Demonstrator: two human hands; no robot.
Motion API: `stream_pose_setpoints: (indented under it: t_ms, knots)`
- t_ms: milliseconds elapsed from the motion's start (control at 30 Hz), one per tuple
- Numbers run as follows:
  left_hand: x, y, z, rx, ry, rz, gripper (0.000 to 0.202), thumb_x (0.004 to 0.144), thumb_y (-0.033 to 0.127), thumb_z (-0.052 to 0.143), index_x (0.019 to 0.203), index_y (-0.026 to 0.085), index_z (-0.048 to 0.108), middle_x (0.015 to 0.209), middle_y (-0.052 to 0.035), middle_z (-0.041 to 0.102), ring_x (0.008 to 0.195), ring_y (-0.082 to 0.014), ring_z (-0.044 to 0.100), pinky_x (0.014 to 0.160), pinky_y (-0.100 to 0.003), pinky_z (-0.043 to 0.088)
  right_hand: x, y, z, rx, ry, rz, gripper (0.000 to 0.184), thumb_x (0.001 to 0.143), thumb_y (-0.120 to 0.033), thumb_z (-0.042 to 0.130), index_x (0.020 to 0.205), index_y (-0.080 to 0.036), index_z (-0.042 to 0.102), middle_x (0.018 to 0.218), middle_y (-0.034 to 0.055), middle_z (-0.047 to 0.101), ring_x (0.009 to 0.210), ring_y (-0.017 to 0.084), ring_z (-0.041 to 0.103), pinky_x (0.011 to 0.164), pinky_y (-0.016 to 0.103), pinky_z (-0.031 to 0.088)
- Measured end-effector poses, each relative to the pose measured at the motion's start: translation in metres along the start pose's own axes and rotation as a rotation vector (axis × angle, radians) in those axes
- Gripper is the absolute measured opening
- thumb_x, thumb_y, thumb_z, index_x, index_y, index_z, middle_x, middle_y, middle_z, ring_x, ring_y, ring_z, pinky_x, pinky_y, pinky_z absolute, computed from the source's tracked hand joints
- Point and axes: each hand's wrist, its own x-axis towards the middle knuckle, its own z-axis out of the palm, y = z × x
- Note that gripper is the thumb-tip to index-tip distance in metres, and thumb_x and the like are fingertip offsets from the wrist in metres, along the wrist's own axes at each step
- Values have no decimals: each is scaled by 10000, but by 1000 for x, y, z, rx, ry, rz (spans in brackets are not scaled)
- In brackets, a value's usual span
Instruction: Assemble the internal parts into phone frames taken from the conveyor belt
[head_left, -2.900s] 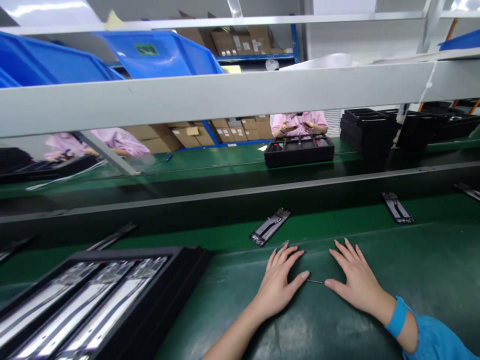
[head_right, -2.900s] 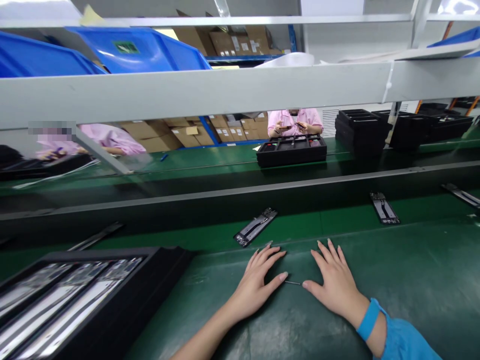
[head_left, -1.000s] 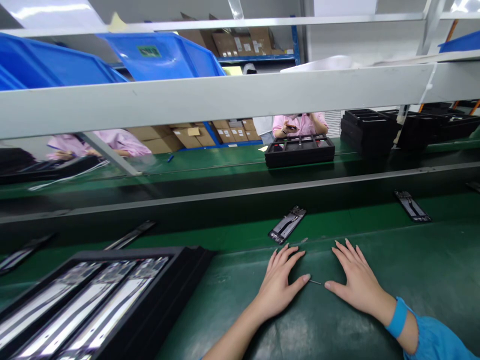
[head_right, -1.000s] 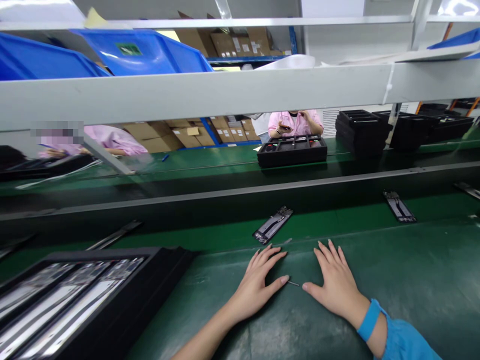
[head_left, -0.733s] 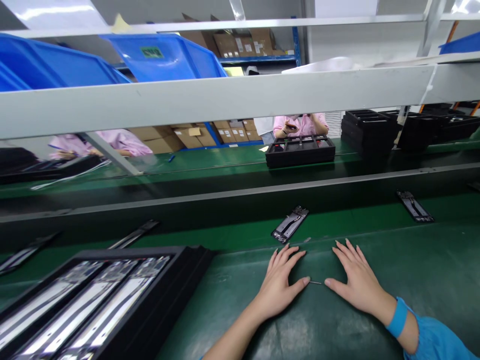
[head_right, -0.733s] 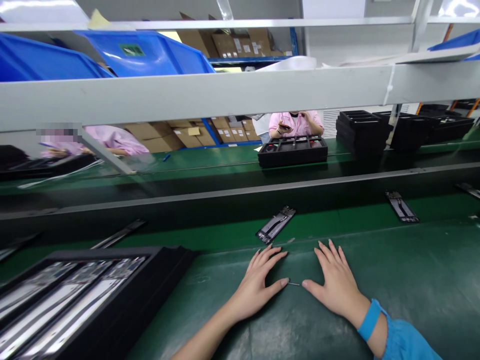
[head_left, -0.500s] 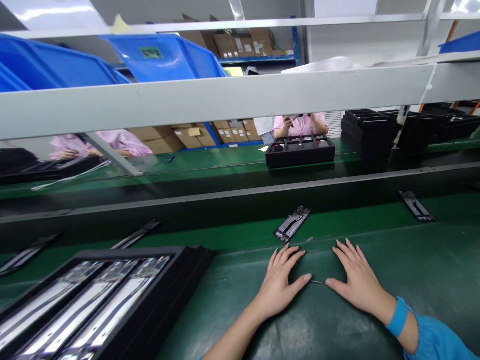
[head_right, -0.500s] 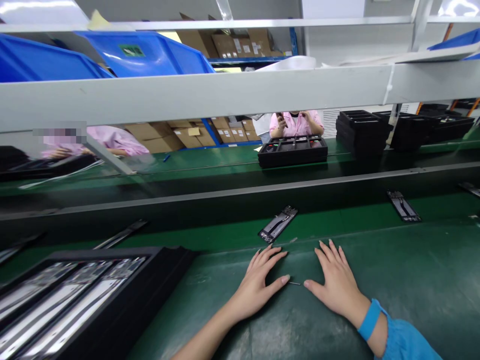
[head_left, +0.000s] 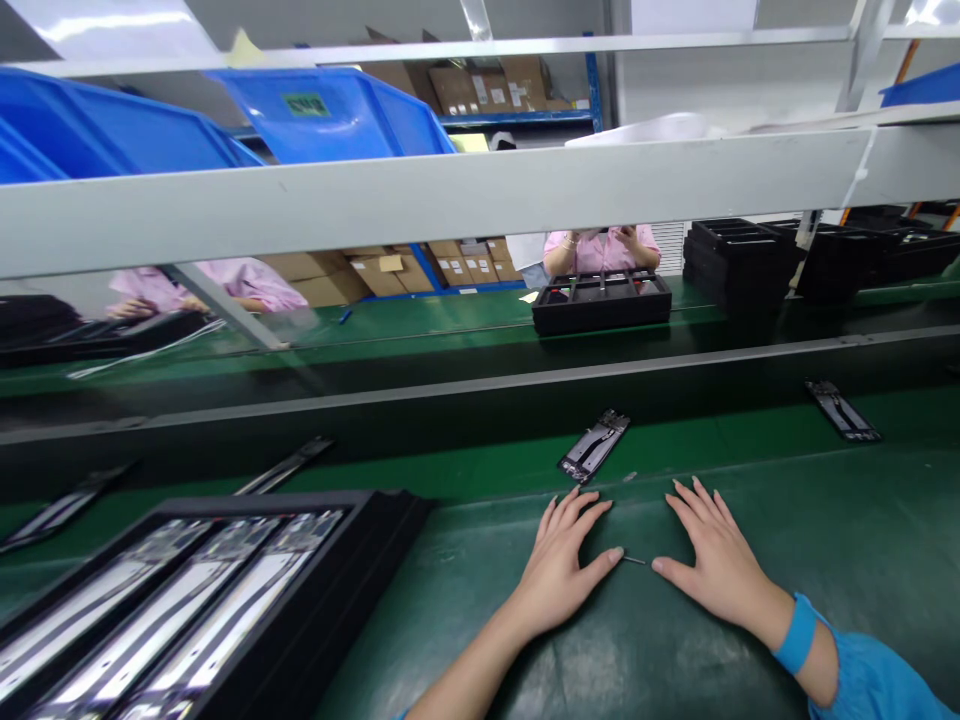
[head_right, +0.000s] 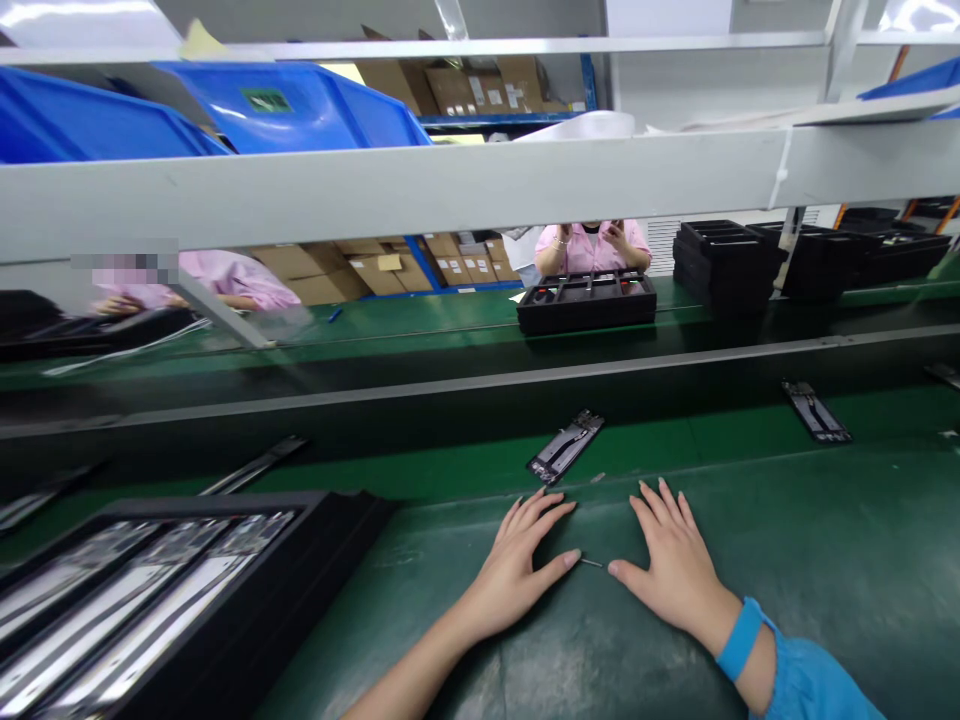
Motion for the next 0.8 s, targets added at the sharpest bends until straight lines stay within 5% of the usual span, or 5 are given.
stream_pose_setpoints:
  t_ms: [800]
  knots:
    - [1, 0, 0, -9, -26, -28, 478, 974, 528, 525, 1412, 334, 520, 1505, -42, 475, 1475, -317, 326, 1227, -626, 206, 0, 0, -2, -4, -9, -7, 799, 933, -669, 522, 1561, -190, 405, 1649, 40, 224, 1534, 295, 83, 1254, 502, 88]
